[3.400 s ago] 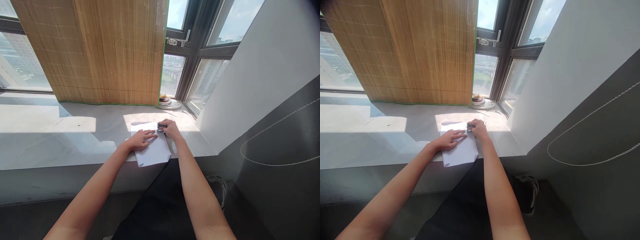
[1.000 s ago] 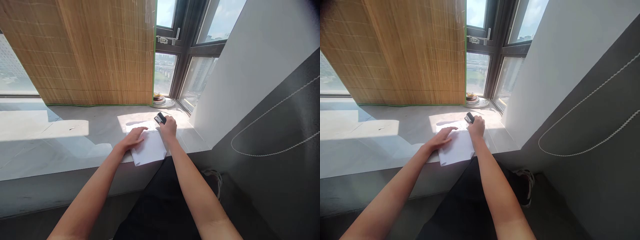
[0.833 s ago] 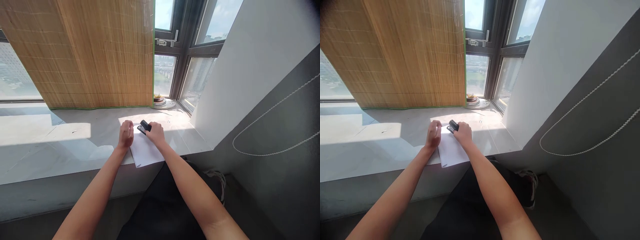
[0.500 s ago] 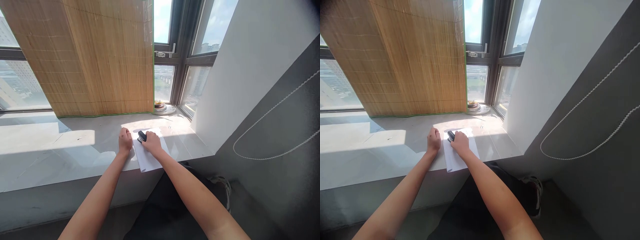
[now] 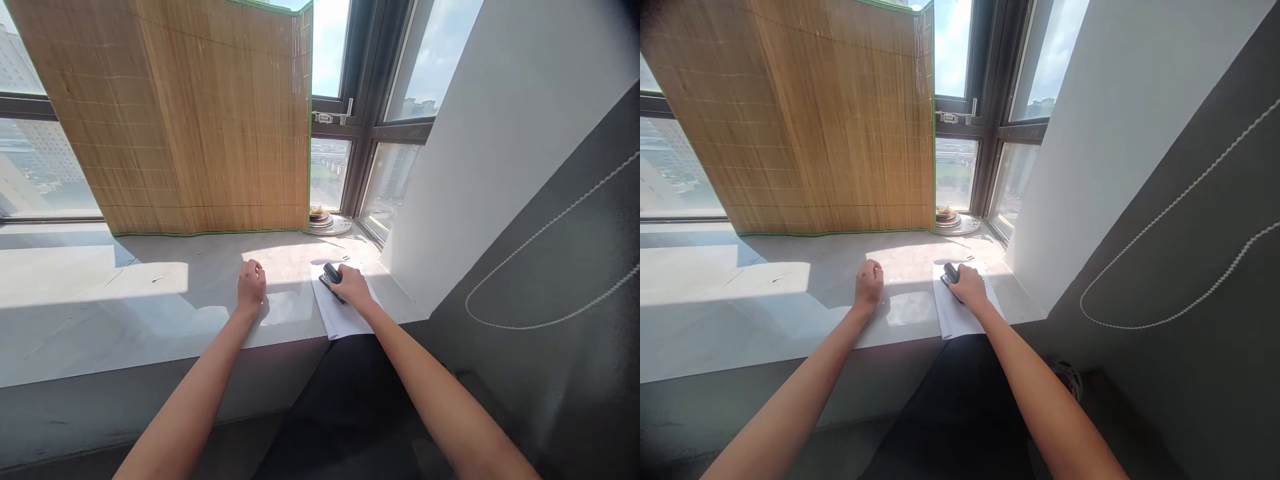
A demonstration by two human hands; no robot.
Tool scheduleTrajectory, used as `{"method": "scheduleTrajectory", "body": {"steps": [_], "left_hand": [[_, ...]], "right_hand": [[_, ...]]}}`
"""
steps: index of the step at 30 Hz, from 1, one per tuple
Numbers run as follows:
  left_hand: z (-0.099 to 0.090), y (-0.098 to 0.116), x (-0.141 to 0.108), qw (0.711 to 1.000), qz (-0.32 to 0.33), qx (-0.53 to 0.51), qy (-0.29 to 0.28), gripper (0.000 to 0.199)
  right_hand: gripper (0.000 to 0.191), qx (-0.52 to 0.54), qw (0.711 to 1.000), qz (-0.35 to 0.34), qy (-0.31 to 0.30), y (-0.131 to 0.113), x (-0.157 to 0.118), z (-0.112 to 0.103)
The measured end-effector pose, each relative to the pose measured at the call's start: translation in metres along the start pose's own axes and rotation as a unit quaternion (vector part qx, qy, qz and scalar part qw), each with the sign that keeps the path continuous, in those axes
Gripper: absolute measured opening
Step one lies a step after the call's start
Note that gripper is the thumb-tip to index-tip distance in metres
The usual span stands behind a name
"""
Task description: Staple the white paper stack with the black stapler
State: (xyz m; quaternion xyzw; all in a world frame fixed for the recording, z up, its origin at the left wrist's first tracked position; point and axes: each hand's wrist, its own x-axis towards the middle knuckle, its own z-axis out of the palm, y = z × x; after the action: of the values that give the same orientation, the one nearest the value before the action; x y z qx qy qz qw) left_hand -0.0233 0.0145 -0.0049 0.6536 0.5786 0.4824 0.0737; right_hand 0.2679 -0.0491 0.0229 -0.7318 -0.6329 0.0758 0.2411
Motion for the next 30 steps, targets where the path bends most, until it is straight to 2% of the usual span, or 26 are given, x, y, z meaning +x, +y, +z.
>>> {"method": "scheduleTrajectory", "body": {"steps": [3, 7, 9, 11, 14, 17, 21, 23, 26, 30], "left_hand": [[0.000, 0.000, 0.000, 1.000, -0.004, 0.001, -0.008, 0.021], [0.001, 0.000, 0.001, 1.000, -0.006, -0.001, -0.008, 0.021], [0.000, 0.000, 0.000, 1.000, -0.016, -0.002, -0.004, 0.021], [-0.001, 0.000, 0.000, 1.000, -0.026, -0.001, 0.002, 0.021], [-0.003, 0.001, 0.000, 0.999, -0.031, 0.003, 0.007, 0.022], [-0.003, 0.004, -0.002, 0.999, -0.033, 0.013, 0.007, 0.023], [-0.005, 0.007, -0.007, 0.999, -0.025, 0.048, -0.001, 0.018], [-0.017, 0.000, -0.008, 0.995, -0.007, 0.091, -0.029, 0.015], [-0.056, -0.029, -0.003, 0.975, 0.012, 0.210, -0.076, 0.016], [-0.122, -0.087, 0.003, 0.933, -0.054, 0.342, -0.102, 0.036]], "right_hand": [[0.023, 0.018, 1.000, 0.005, -0.012, 0.010, 0.007, -0.009], [0.037, 0.076, 0.994, 0.006, -0.075, 0.036, 0.032, -0.031], [0.027, 0.077, 0.997, -0.008, -0.028, 0.052, 0.048, -0.034], [0.027, 0.042, 0.997, -0.057, 0.011, 0.064, 0.061, -0.025], [0.037, 0.000, 0.990, -0.141, -0.021, 0.071, 0.072, 0.003], [0.041, -0.030, 0.989, -0.134, -0.055, 0.064, 0.078, 0.030], [0.052, -0.017, 0.994, -0.063, -0.082, 0.035, 0.088, 0.051], [0.056, 0.004, 0.995, -0.043, -0.092, 0.011, 0.094, 0.062], [0.058, 0.019, 0.994, -0.040, -0.097, -0.038, 0.099, 0.086], [0.064, 0.049, 0.993, -0.054, -0.089, -0.122, 0.092, 0.129]]}}
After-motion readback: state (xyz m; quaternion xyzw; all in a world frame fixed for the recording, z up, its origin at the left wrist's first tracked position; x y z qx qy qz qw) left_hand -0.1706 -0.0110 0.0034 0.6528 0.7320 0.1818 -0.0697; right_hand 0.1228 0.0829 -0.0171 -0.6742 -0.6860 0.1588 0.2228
